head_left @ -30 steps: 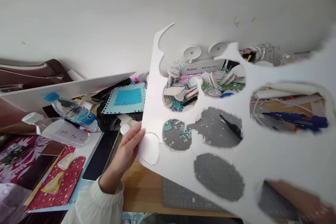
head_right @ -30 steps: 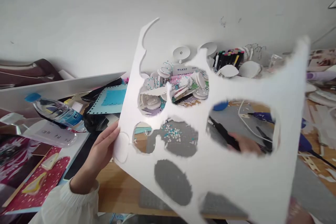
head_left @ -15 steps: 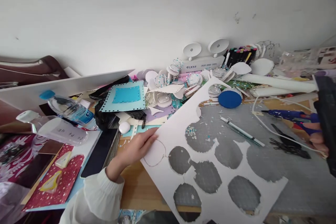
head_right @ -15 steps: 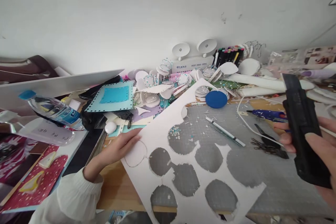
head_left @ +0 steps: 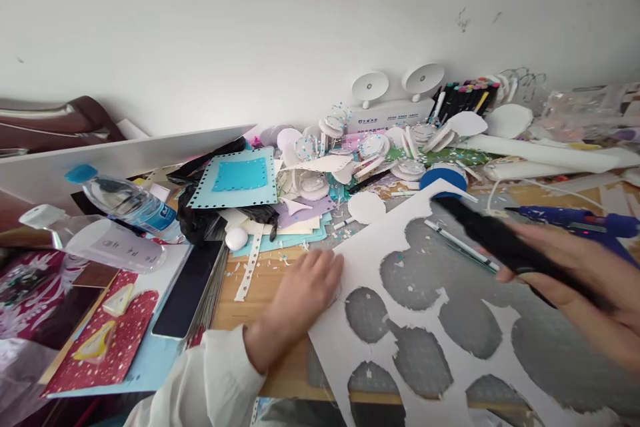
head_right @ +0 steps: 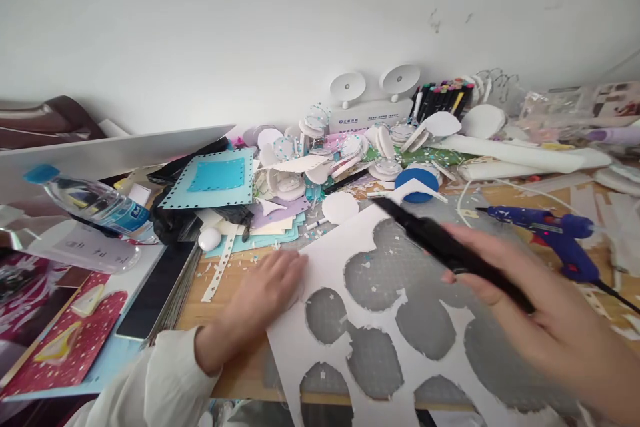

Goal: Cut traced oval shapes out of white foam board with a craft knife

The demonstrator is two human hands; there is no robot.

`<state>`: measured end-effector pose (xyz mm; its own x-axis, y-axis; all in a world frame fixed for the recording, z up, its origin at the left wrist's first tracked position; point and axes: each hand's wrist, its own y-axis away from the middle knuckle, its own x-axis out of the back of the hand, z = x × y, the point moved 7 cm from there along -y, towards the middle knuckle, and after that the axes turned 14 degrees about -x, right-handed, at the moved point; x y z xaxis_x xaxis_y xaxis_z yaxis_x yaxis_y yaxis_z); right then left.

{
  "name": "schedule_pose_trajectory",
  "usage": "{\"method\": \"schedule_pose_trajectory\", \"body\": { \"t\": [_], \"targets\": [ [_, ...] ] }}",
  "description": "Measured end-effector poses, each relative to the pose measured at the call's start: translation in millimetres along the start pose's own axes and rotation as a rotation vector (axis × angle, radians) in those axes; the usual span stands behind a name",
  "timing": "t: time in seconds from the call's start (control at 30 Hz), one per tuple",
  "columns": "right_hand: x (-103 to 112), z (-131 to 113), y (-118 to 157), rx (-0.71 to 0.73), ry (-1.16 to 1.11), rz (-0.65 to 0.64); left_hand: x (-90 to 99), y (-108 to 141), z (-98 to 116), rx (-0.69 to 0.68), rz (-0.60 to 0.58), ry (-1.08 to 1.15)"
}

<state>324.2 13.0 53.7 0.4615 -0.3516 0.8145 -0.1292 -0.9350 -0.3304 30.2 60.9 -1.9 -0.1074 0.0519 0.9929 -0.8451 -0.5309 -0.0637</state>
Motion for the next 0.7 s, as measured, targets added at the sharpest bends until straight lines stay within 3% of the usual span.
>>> {"method": "schedule_pose_trajectory", "body": {
  "t": [0.1,0.2,0.43,0.7],
  "targets": [
    [-22.9,-26.9,-2.9,0.243,0.067,-0.137,-11.3,11.4,42.8,-0.169,0.118,-0.231],
    [-42.7,-52.8,-4.3,0.433,0.121,-0.212,-22.5,21.6,62.0,-0.123,0.188,-0.343],
    [-93.8,-90.0,-16.2,0.659,0.295,-0.409,-27.1,18.8,71.1,-0.158,0.157,-0.464],
    [-122.6,-111.8,-36.8,0.838,0.304,-0.520,-25.5,19.0,72.2,-0.169,0.155,-0.501]
  ]
}}
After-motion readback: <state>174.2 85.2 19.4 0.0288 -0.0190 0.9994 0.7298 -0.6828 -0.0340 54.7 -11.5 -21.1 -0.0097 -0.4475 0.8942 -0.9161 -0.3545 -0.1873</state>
